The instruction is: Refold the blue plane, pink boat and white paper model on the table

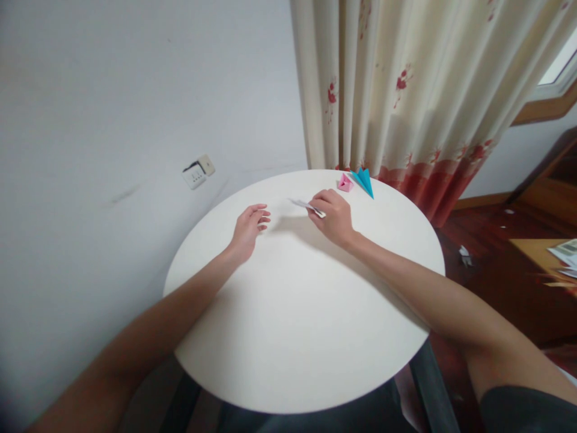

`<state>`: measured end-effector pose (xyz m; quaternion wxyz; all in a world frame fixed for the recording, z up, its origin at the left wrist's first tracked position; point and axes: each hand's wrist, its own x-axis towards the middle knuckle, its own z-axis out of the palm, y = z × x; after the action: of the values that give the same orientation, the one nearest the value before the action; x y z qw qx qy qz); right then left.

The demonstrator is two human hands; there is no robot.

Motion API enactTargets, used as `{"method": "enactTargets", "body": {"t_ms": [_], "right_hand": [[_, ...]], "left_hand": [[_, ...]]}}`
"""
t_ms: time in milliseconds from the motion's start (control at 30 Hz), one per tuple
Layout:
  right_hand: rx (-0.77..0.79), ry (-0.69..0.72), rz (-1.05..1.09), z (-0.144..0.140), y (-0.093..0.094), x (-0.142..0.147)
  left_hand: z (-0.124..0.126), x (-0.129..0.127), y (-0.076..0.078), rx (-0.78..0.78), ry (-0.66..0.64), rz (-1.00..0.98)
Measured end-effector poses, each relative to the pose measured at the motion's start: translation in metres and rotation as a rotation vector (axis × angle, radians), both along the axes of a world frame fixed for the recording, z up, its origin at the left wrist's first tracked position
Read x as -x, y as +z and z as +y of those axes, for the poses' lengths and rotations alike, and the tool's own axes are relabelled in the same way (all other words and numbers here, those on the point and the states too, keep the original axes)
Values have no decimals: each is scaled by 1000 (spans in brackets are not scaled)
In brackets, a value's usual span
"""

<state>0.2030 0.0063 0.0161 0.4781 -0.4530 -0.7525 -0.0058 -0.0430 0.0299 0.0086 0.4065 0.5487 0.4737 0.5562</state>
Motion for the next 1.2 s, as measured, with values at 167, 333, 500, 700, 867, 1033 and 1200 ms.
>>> {"method": "enactTargets", "body": {"t_ms": [167, 333, 500, 700, 867, 1033, 1200], "right_hand": [[8, 53, -586, -12, -12, 21], [172, 131, -736, -27, -18, 42], [229, 239, -675, -30, -13, 39], [308, 126, -419, -3, -19, 20], [291, 242, -496, 14, -27, 5], [354, 194, -553, 7, -19, 10], [449, 210, -442, 3, -11, 12]], "left_hand": [[3, 2, 0, -24, 44, 11], [1, 0, 4, -46, -5, 152], [-6, -4, -4, -165, -266, 531], [-16, -3, -17, -361, -496, 1001], [-12, 0, -17, -418, -553, 1093], [-10, 2, -18, -428, -412, 1214], [-14, 2, -12, -370, -497, 1222]]}}
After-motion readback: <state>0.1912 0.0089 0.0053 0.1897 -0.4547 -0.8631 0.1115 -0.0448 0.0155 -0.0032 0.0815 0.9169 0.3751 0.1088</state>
